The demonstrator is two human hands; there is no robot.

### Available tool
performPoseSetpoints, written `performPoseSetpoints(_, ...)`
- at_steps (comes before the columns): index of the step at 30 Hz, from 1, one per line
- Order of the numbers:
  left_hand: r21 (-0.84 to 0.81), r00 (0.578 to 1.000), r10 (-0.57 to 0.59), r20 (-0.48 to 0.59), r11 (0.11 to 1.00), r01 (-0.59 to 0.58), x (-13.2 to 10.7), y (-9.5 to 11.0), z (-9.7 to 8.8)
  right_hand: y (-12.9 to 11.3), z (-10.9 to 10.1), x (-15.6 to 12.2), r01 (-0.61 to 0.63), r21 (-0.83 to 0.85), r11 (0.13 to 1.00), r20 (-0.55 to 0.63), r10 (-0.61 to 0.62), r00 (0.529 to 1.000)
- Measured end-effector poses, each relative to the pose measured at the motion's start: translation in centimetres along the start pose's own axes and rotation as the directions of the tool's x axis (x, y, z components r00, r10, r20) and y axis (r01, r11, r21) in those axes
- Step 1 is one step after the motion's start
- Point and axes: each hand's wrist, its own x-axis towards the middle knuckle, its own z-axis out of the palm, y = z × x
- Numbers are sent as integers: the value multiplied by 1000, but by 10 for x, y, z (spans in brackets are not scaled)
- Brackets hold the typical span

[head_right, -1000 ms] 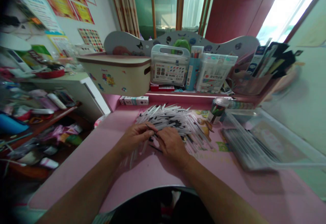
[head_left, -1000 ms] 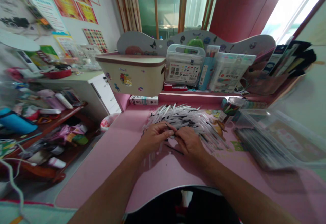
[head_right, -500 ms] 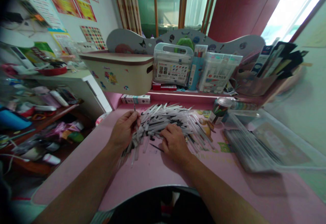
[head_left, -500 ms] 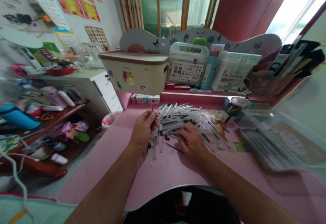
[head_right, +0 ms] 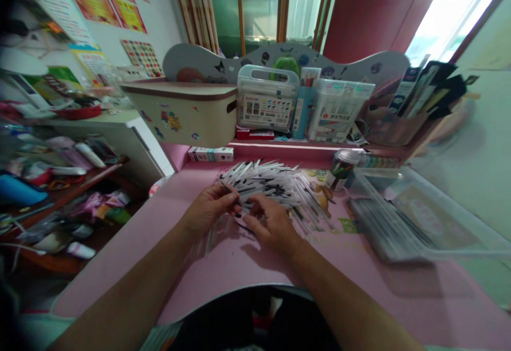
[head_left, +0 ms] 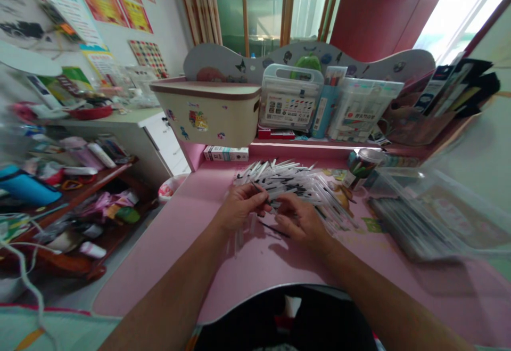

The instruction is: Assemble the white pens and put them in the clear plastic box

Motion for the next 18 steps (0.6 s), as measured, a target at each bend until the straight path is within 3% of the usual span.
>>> performPoseSetpoints(3,95,1000,-4,21,995,2,0,0,0,1,3,1,19,-63,998,13,-18,1000)
performPoseSetpoints(6,177,984,113,-141,980,-88,3,5,-6,3,1,2,-44,-121,992,-109,31,994)
performPoseSetpoints(9,306,873,305,-380,932,-193,7,11,-18,5,-4,2,-176,-68,982,-265,153,952)
performPoseSetpoints(11,429,802,391,-451,883,-189,9,14,-27,7,-7,1,-224,-35,974,-335,200,921)
performPoseSetpoints(14,614,764,465,-447,781,-116,11,18,-38,10,-9,1,-257,-47,965,-380,221,898)
performPoseSetpoints(18,787,772,490,-406,616,23,12,24,-52,13,-9,1,-268,-77,960,-377,221,899)
